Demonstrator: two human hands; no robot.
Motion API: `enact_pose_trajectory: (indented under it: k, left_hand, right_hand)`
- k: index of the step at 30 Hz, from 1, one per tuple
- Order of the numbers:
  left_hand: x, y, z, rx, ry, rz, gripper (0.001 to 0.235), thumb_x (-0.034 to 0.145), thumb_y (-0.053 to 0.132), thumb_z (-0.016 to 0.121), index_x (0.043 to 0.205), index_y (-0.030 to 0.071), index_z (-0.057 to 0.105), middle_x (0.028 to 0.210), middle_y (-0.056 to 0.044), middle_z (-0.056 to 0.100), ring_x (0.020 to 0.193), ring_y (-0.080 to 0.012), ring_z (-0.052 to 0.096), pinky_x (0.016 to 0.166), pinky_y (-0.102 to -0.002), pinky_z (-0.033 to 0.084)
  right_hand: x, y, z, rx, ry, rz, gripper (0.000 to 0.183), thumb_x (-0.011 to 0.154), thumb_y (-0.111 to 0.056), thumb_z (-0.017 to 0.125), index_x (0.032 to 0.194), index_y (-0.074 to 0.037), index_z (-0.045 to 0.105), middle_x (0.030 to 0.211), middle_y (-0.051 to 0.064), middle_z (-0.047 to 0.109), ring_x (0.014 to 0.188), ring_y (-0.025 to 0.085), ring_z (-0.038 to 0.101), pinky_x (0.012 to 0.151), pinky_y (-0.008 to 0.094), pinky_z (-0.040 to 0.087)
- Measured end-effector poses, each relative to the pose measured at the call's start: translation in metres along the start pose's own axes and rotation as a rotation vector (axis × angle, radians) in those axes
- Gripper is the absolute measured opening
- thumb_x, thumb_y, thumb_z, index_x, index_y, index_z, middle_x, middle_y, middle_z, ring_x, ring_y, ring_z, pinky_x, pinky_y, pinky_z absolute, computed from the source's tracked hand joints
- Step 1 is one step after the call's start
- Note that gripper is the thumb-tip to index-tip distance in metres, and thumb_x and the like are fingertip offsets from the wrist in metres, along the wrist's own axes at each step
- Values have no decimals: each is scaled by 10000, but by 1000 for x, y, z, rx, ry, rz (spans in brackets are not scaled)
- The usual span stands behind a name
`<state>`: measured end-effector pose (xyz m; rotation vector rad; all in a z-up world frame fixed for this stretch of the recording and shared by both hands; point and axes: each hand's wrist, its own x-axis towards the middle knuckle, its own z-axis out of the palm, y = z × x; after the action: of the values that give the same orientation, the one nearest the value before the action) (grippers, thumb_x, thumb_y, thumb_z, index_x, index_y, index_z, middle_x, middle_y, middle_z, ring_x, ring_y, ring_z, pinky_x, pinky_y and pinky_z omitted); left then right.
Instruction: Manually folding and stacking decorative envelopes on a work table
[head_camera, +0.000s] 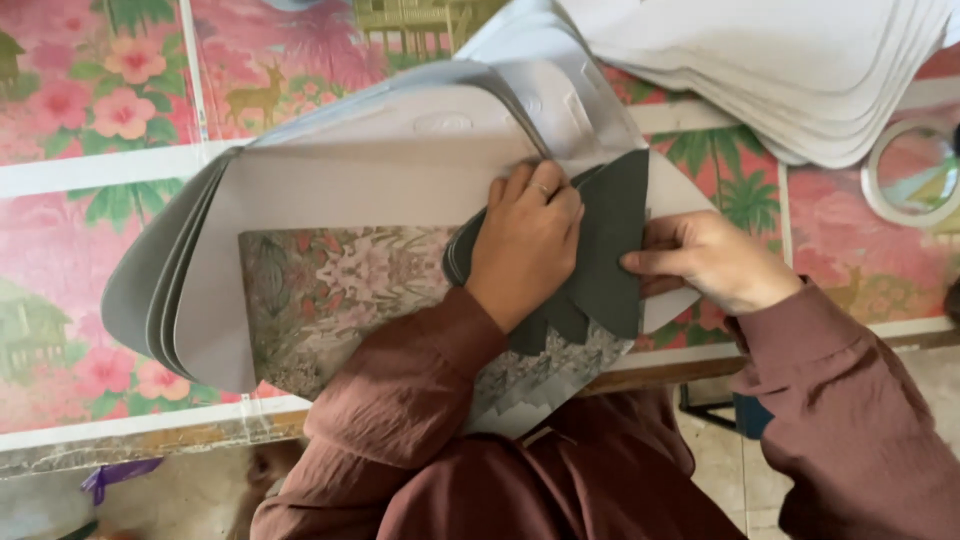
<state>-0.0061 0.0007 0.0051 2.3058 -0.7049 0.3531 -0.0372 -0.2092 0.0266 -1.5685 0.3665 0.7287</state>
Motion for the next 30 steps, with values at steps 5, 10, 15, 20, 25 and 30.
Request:
enact_pose_trajectory:
  k: [5,10,15,20,25,30]
  left_hand:
    - [1,-1,4,35,1,2,200,904,160,550,732,61,569,875,-27,436,864,-238,491,704,-355,361]
    - [2,1,1,22,-24,-2,209,913,157,544,732,58,584,882,-31,439,869,-239,493,718,-345,364]
    - [2,1,1,31,-32,3,214,906,157,556,711,71,580,880,-21,433,869,-231,491,719,-340,365]
    - [1,0,3,-46,11,-18,226,906,164,558,708,57,544,878,-35,445,891,-256,509,712,-364,376]
    - [4,0,2,-30,-3,-5,227,895,151,568,689,65,534,869,-30,446,850,-251,510,704,-358,384]
    - [6,0,-3,-36,-54,35,203,915,98,546,721,46,517,895,-86,459,865,-309,458,739,-444,369]
  right_hand:
    - [-33,-17,25,-95,-89,-29,136,766,-42,751,712,51,668,637,89,666,585,196,681,490,406,609]
    - [-34,9,17,-151,-40,-83,212,823,-96,715,672,34,642,580,59,600,543,155,627,466,334,558]
    - [-41,10,20,-225,22,81,252,787,-126,741,647,57,640,588,163,691,525,267,732,481,395,594]
    - [-8,-12,-11,-415,289,-175,211,934,-201,597,1031,-37,687,842,173,690,770,262,696,659,392,544]
    - [33,-32,-16,35,162,-184,157,908,-97,610,991,35,622,855,112,648,703,223,679,634,408,592]
    - [23,-52,-1,-4,257,20,65,876,-88,644,919,-39,639,869,100,682,762,224,676,716,334,591]
